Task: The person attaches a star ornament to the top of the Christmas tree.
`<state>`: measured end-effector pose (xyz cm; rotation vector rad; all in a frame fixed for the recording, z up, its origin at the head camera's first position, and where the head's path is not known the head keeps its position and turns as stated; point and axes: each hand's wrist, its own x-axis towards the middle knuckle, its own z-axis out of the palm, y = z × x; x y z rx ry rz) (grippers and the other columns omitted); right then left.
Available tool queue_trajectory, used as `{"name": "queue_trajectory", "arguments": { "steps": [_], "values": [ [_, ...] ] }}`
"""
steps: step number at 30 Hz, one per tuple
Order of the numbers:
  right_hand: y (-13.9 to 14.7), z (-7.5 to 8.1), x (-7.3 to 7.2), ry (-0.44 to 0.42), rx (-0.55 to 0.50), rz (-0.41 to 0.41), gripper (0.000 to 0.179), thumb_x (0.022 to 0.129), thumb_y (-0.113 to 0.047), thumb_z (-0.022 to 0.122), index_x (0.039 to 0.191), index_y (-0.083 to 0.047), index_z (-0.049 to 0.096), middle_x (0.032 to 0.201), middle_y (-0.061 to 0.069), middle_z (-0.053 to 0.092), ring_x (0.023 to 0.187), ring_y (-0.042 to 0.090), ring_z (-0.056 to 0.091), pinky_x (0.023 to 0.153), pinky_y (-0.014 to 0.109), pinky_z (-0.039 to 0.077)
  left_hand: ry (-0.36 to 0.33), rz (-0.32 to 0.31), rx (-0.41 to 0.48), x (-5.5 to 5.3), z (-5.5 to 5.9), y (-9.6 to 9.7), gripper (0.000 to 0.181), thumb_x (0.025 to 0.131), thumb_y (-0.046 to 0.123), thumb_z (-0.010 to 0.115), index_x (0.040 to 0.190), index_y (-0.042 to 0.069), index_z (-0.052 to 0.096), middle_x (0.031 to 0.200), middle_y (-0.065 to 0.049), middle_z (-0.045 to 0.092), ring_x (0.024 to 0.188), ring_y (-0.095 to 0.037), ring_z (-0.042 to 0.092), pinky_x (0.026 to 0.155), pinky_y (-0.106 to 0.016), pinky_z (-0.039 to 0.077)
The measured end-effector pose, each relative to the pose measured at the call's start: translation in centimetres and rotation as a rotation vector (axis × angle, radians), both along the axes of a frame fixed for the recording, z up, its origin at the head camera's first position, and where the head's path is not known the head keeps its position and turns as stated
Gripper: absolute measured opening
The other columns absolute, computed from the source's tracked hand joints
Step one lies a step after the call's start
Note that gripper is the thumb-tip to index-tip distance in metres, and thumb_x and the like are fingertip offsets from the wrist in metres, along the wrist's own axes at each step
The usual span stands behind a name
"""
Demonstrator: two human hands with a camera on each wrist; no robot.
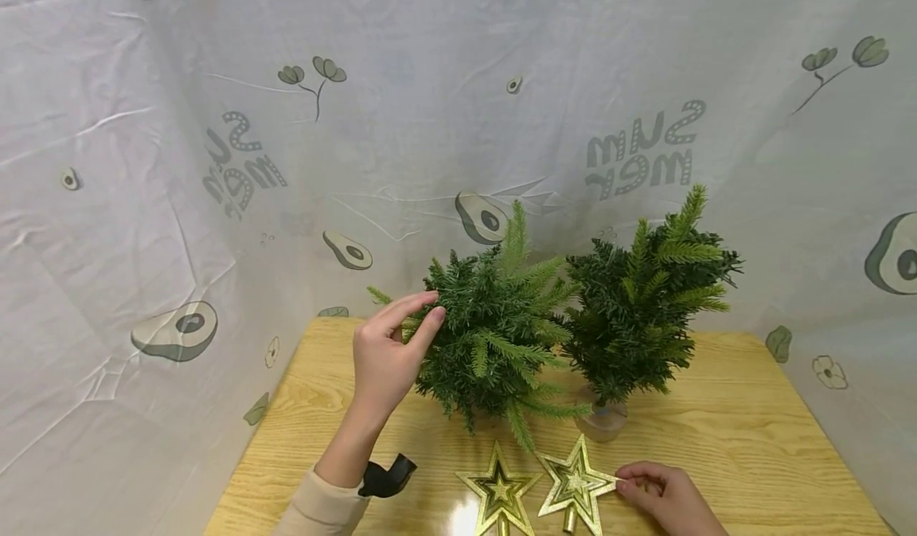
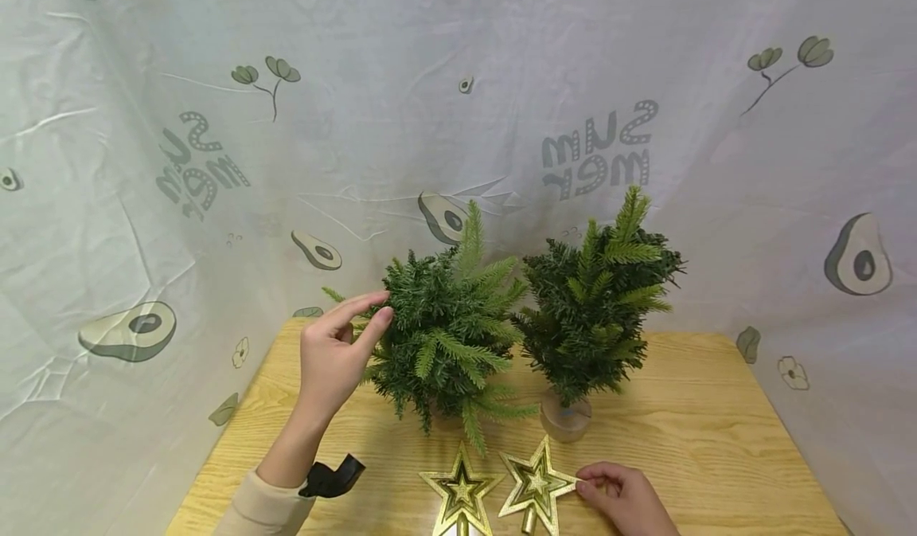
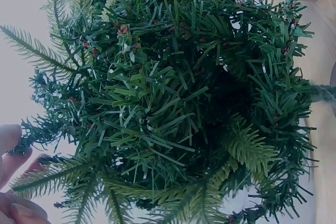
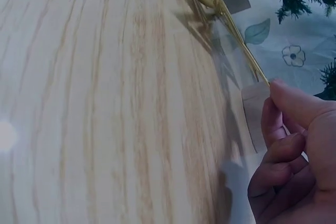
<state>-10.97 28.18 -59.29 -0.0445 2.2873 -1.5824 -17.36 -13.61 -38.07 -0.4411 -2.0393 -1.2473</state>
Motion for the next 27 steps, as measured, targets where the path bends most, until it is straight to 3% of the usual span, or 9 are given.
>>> {"name": "queue_trajectory", "arguments": {
  "steps": [7, 18, 24, 27],
  "values": [
    [-0.5, 0.4, 0.2, 0.051, 0.011, -0.034, 0.035, 0.096, -0.021, 0.077, 0.114, 0.008, 0.072, 0.098, 0.012, 0.075, 0.068, 0.012, 0.059, 0.060, 0.027, 0.048, -0.006, -0.004, 0.005, 0.0, 0.0, 0.0, 0.026, 0.097, 0.030, 0.077, 0.117, 0.013, 0.081, 0.117, 0.009, 0.075, 0.043, -0.011, 0.024, 0.042, -0.024, 0.025],
    [-0.7, 0.8, 0.9, 0.035, 0.016, -0.162, 0.032, 0.091, -0.015, 0.081, 0.112, 0.009, 0.075, 0.103, 0.015, 0.076, 0.084, 0.013, 0.071, 0.072, 0.029, 0.057, -0.005, -0.006, 0.009, -0.1, 0.0, 0.0, 0.026, 0.098, 0.030, 0.077, 0.116, 0.012, 0.081, 0.117, 0.009, 0.075, 0.042, -0.010, 0.024, 0.041, -0.025, 0.025],
    [-1.1, 1.1, 1.5, 0.019, 0.009, -0.278, 0.029, 0.089, -0.009, 0.082, 0.110, 0.010, 0.075, 0.097, 0.013, 0.077, 0.077, 0.015, 0.072, 0.063, 0.028, 0.055, -0.010, -0.001, 0.012, 0.0, 0.0, 0.1, 0.026, 0.098, 0.030, 0.077, 0.116, 0.013, 0.081, 0.117, 0.009, 0.075, 0.042, -0.011, 0.025, 0.042, -0.025, 0.025],
    [-1.5, 1.4, 1.9, 0.061, 0.017, -0.343, 0.024, 0.088, -0.006, 0.082, 0.107, 0.008, 0.077, 0.089, 0.012, 0.077, 0.061, 0.013, 0.063, 0.053, 0.026, 0.049, -0.011, -0.002, 0.017, 0.0, 0.0, 0.1, 0.026, 0.098, 0.030, 0.077, 0.116, 0.013, 0.081, 0.117, 0.009, 0.075, 0.043, -0.011, 0.025, 0.042, -0.025, 0.025]
  ]
}}
